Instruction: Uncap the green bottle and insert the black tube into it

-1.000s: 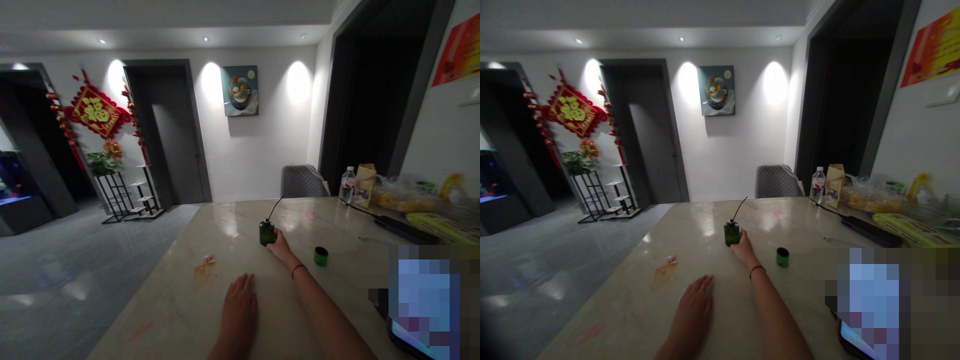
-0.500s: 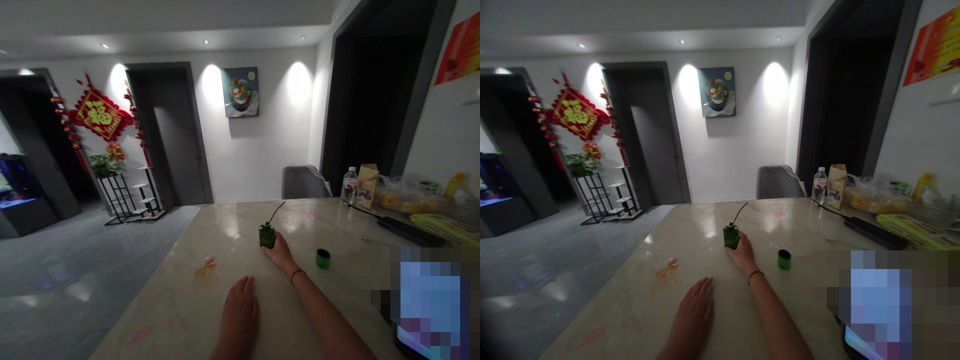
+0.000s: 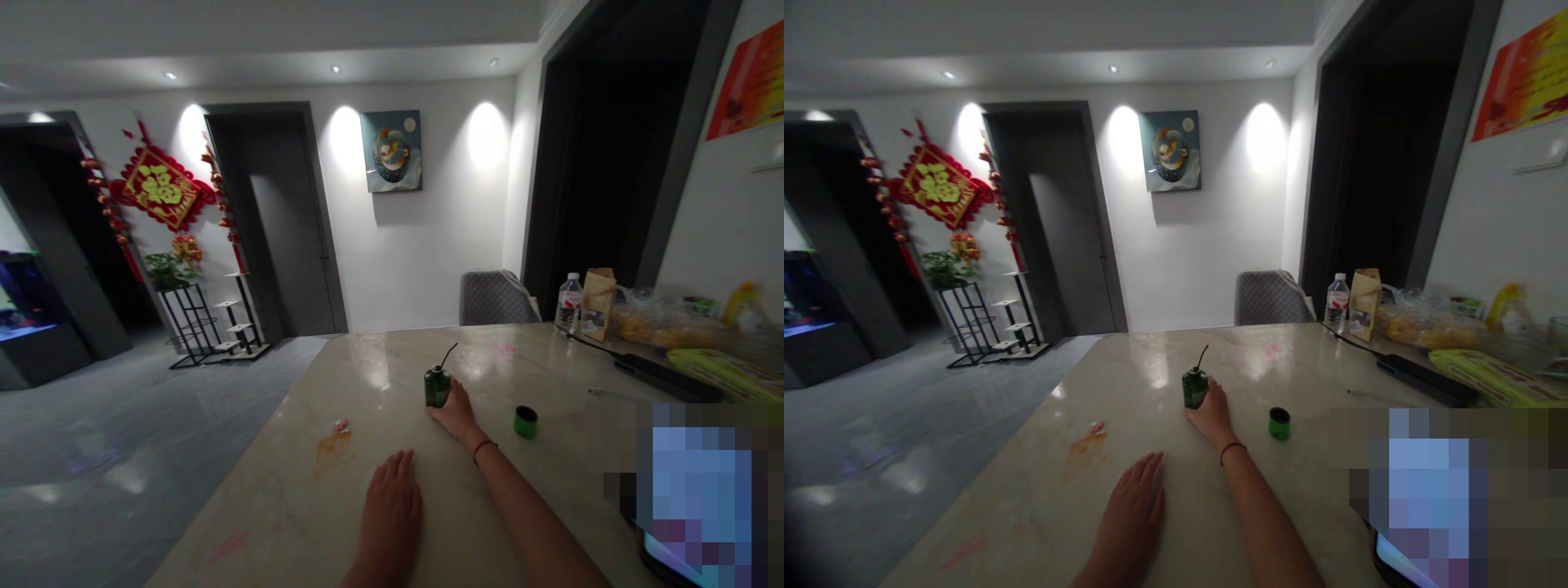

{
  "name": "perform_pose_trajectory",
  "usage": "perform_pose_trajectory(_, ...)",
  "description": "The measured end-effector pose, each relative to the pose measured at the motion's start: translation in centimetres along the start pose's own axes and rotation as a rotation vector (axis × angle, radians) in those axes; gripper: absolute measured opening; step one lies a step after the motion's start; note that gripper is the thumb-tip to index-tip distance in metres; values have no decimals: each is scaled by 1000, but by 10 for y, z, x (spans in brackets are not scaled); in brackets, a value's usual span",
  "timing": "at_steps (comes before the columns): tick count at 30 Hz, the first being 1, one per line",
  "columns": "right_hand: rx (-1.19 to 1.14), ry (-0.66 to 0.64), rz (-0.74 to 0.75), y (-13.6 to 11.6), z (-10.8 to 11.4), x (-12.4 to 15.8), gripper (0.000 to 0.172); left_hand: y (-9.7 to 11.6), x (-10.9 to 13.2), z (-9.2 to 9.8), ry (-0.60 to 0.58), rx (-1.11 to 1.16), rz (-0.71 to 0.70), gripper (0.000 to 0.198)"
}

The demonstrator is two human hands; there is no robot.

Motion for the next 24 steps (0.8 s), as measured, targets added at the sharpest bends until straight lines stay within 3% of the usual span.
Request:
perform_pose_trajectory(6, 70, -43, -37, -1, -1, 0, 73, 1, 1, 1, 15, -9, 7, 53)
perform_pose_trajectory(13, -21, -224, -163, 9, -11, 2, 74, 1, 0, 2, -18, 0, 33, 54)
perform_pose_trajectory(17, 6, -167, -106, 4, -6, 0, 69, 1, 1, 3, 10, 28, 21, 54)
perform_pose_trajectory(24, 336, -61, -97, 6, -2, 0, 44, -1, 0, 2, -4, 28, 49, 53)
Point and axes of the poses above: each hand's wrist, its own x-axis away from the middle knuckle, its own z-axis out of the back of the hand, y = z × x, the point moved 7 cm from there along -x, towards the middle knuckle, and after that the axes turned 3 degrees about y, right-handed, at the moved point
